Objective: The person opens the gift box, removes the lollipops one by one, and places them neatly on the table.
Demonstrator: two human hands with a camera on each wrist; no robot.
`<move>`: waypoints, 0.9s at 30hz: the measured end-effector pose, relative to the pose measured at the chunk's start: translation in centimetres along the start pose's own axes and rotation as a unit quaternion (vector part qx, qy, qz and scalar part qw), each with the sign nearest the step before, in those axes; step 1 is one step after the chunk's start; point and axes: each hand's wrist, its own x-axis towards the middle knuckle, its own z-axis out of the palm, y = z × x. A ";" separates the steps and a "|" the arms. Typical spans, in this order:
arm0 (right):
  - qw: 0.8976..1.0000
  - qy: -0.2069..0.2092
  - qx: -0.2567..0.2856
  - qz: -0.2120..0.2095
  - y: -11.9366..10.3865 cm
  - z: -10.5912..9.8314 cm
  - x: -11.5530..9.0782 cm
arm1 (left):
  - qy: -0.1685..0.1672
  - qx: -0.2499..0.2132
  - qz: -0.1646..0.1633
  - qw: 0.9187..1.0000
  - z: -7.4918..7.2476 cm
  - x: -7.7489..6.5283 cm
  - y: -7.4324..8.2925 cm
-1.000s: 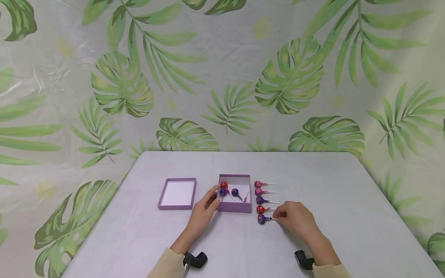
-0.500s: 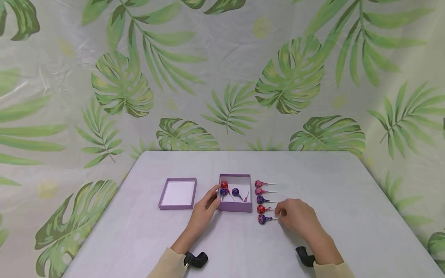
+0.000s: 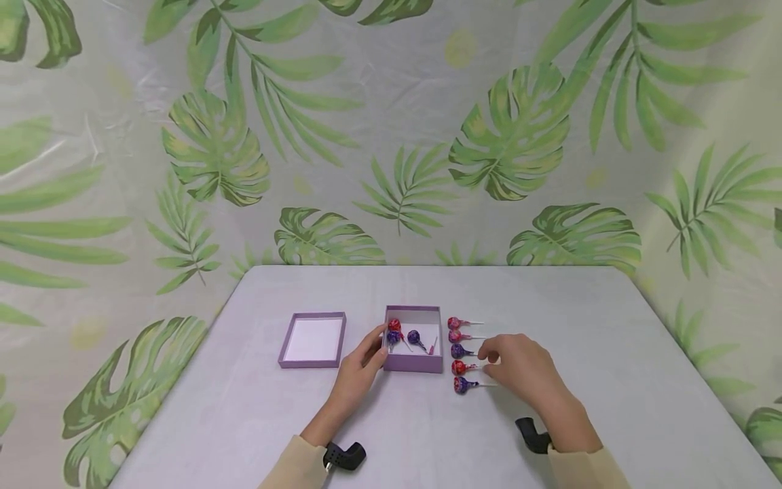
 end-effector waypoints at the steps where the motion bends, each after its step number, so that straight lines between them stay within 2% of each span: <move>1: 1.000 0.002 0.002 -0.002 -0.2 -0.1 0.1 | 0.000 0.001 0.000 1.000 0.0 0.0 0.0; 15: 0.999 0.020 0.004 -0.045 -2.4 -1.4 1.9 | 0.008 0.003 -0.002 1.000 0.0 0.1 0.0; 27: 0.997 0.027 0.023 -0.072 -4.2 -1.5 3.5 | 0.001 0.004 0.007 1.000 0.1 0.1 -0.4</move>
